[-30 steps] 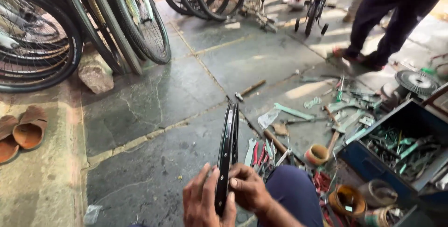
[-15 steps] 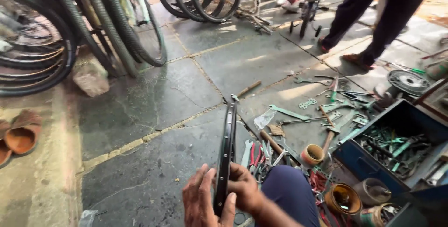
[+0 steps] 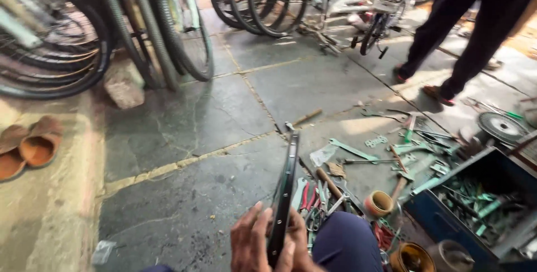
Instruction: Inspecting and repairing a bicycle wheel rim by hand.
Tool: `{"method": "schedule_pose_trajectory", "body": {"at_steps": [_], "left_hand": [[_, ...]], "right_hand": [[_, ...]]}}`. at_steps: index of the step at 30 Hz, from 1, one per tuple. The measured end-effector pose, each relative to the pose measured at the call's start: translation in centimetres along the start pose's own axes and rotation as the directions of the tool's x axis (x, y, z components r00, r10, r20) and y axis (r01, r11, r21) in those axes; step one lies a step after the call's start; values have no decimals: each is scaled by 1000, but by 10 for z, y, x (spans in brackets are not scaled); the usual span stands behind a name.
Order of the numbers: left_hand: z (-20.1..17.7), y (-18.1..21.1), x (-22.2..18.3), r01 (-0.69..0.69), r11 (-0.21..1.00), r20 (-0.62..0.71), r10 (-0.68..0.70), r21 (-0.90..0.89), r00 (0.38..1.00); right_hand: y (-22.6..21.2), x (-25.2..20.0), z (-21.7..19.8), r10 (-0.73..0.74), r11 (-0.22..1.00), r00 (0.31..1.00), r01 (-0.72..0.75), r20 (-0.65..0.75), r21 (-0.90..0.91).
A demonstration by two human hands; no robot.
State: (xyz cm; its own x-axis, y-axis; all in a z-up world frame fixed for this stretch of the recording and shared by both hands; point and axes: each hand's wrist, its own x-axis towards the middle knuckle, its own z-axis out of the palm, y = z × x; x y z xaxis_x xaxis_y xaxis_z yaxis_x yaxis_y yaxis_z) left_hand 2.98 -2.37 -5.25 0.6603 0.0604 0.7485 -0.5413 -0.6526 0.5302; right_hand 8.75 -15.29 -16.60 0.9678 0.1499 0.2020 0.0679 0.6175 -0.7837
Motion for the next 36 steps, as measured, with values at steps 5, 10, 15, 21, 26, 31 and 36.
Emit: {"method": "schedule_pose_trajectory", "body": {"at_steps": [5,10,15,21,26,31,36], "left_hand": [[-24,11,10,25,1000,0,-25,19,1000],[3,-24,-4,31,999,-58,-33,-30,998],[102,-122,-74,635,-61,609,-367,-770,703],[81,-99,-46,762,-112,735,-383,-638,559],[111,-122,-68,737,-151,738,-318,-659,595],[46,-58,-47,700,-77,674,-363,-710,644],[27,-46,-9,759,-137,765,-239,-637,599]], "right_hand": [[-49,10,5,304,950,934,-313,188,17],[-68,26,17,456,872,830,-489,322,26],[-35,12,-15,-266,720,946,324,187,-614],[-89,15,1,212,609,965,-8,153,-793],[-70,24,17,-208,504,887,458,411,-732],[-78,-6,33,-424,160,900,189,105,-969],[-146,8,94,170,811,937,44,306,-583]]}}
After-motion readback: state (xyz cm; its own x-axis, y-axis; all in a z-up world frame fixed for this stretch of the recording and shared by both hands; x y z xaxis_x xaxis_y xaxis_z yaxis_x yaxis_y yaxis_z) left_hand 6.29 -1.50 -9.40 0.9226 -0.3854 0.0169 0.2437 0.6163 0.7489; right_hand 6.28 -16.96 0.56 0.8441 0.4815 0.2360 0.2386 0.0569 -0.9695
